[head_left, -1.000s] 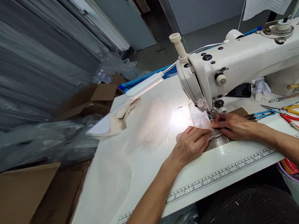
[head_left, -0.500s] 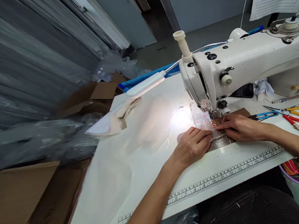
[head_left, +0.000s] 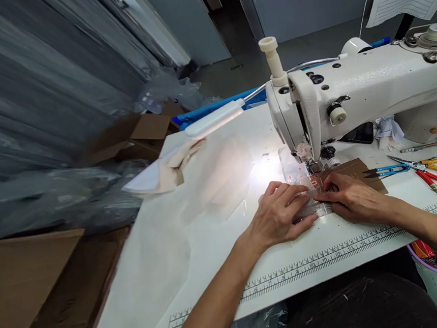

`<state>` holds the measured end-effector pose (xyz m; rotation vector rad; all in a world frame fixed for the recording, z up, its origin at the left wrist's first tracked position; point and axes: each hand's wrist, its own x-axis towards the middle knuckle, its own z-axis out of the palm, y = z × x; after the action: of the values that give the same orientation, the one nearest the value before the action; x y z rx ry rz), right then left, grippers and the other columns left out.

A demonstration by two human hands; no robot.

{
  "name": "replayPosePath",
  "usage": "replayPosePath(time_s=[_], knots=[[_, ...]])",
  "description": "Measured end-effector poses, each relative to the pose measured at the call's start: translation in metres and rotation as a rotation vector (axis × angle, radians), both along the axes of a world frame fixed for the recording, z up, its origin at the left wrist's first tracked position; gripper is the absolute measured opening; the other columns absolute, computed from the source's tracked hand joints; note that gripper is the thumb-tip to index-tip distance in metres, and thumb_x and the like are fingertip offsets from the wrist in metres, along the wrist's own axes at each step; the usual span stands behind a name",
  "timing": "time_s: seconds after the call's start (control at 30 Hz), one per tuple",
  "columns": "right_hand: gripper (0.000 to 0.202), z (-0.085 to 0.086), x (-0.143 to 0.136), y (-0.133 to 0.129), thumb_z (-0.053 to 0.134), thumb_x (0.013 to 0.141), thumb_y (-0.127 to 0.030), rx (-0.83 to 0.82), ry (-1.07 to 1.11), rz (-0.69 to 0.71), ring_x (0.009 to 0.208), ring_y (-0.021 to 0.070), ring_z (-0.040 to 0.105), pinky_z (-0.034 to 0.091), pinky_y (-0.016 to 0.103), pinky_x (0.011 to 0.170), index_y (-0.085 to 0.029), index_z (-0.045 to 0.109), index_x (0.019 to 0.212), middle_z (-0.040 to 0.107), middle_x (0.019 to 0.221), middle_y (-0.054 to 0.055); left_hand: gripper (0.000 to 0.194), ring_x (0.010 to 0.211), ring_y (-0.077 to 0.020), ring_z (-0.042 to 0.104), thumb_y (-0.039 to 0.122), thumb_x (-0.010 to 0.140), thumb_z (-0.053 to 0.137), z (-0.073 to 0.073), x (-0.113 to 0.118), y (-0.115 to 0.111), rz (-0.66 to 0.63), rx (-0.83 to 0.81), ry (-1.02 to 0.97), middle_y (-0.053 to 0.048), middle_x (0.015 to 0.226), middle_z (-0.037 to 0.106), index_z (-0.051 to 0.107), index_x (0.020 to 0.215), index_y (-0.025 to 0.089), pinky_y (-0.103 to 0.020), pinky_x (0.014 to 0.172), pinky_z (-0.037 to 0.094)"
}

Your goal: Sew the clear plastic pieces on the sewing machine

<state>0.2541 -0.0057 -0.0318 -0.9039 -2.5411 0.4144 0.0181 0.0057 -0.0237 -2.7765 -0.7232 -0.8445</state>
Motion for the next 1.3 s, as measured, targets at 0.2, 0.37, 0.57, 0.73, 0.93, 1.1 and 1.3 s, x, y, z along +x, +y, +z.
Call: replayPosePath(time_s=[0.2,0.37,0.57,0.73,0.93,1.1,1.3], knots=[[0.038,-0.004,0.0,-0.001,0.049,0.088,-0.012,0.037,0.012,-0.011,0.096,0.0225,0.055,0.053,0.039,0.081,-0.017,0.068,0.12,0.058,0.104,0.013,0.052,0.076,-0.0211,0.057,0.056,0.099,0.033,-0.003,-0.005,0.005,0.058,-0.02,0.044,-0.013,0.107,0.069,0.062,0.107,0.013,-0.036,0.065,0.042],[0.037,-0.006,0.0,-0.001,0.05,0.088,-0.011,0.06,0.039,0.003,0.095,0.0235,0.055,0.053,0.04,0.081,-0.015,0.068,0.119,0.059,0.103,0.014,0.048,0.084,-0.0237,0.06,0.053,0.099,0.038,-0.012,-0.007,0.009,0.012,-0.047,0.063,-0.015,0.111,0.068,0.057,0.116,0.012,-0.04,0.069,0.05],[0.037,-0.007,0.001,-0.001,0.05,0.088,-0.011,0.071,0.036,0.009,0.096,0.0233,0.054,0.053,0.04,0.081,-0.016,0.067,0.121,0.058,0.104,0.014,0.038,0.084,-0.0232,0.063,0.043,0.098,0.046,-0.013,-0.008,0.009,-0.027,-0.035,0.019,-0.014,0.099,0.067,0.056,0.116,0.011,-0.042,0.07,0.057],[0.038,-0.008,0.001,-0.001,0.049,0.088,-0.011,0.059,0.015,0.003,0.096,0.0235,0.054,0.053,0.04,0.082,-0.017,0.067,0.121,0.058,0.105,0.014,0.025,0.082,-0.0208,0.062,0.035,0.098,0.049,-0.01,-0.006,0.009,-0.018,-0.015,-0.02,-0.012,0.094,0.066,0.055,0.108,0.013,-0.038,0.069,0.058],[0.038,-0.008,0.001,-0.001,0.048,0.089,-0.011,0.045,0.02,-0.002,0.098,0.0242,0.054,0.052,0.041,0.083,-0.017,0.066,0.122,0.058,0.106,0.014,0.018,0.078,-0.0184,0.061,0.03,0.098,0.047,-0.007,-0.005,0.008,0.0,-0.026,-0.053,-0.008,0.088,0.065,0.054,0.103,0.015,-0.034,0.066,0.054],[0.038,-0.007,0.0,-0.002,0.048,0.089,-0.011,0.029,0.027,-0.004,0.099,0.0244,0.054,0.052,0.041,0.083,-0.017,0.067,0.121,0.058,0.108,0.014,0.027,0.073,-0.0194,0.059,0.038,0.097,0.048,-0.008,-0.006,0.006,0.089,0.032,0.023,-0.011,0.097,0.069,0.057,0.108,0.015,-0.035,0.061,0.047],[0.037,-0.009,0.001,-0.001,0.048,0.089,-0.012,0.067,0.034,0.004,0.098,0.0242,0.054,0.053,0.041,0.083,-0.016,0.067,0.12,0.058,0.106,0.015,0.038,0.077,-0.0214,0.06,0.046,0.098,0.048,-0.014,-0.006,0.006,0.077,0.074,0.105,-0.014,0.11,0.069,0.053,0.119,0.016,-0.037,0.065,0.048]])
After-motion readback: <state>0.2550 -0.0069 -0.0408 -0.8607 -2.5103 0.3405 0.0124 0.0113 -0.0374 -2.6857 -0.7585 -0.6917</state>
